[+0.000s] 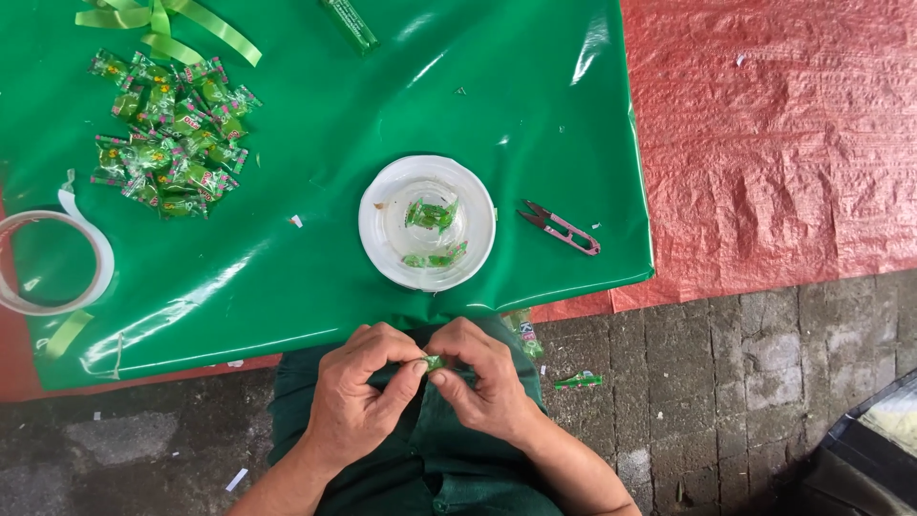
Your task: The person wraps small candies in green paper and places them into a white plastic container. The person repeatedly picks up candies, wraps them, and arranges them inside the container.
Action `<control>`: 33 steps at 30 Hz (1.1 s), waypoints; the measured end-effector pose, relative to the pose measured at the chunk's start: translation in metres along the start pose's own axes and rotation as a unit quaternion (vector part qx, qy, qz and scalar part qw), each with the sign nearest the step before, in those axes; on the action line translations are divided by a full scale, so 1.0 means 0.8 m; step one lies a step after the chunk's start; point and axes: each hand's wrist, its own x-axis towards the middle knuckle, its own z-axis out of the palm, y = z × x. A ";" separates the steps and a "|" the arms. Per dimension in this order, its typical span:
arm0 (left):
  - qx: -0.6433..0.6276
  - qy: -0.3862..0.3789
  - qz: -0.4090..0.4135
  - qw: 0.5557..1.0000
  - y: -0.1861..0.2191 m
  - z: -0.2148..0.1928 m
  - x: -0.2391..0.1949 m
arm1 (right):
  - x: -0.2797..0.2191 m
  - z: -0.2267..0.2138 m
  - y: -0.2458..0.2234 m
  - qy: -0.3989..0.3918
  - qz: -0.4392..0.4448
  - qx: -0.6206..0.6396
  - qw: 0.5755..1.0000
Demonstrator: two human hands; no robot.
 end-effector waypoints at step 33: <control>0.293 0.098 0.401 0.862 -0.034 -0.014 -0.004 | 0.004 -0.006 0.008 -0.039 0.084 0.142 0.985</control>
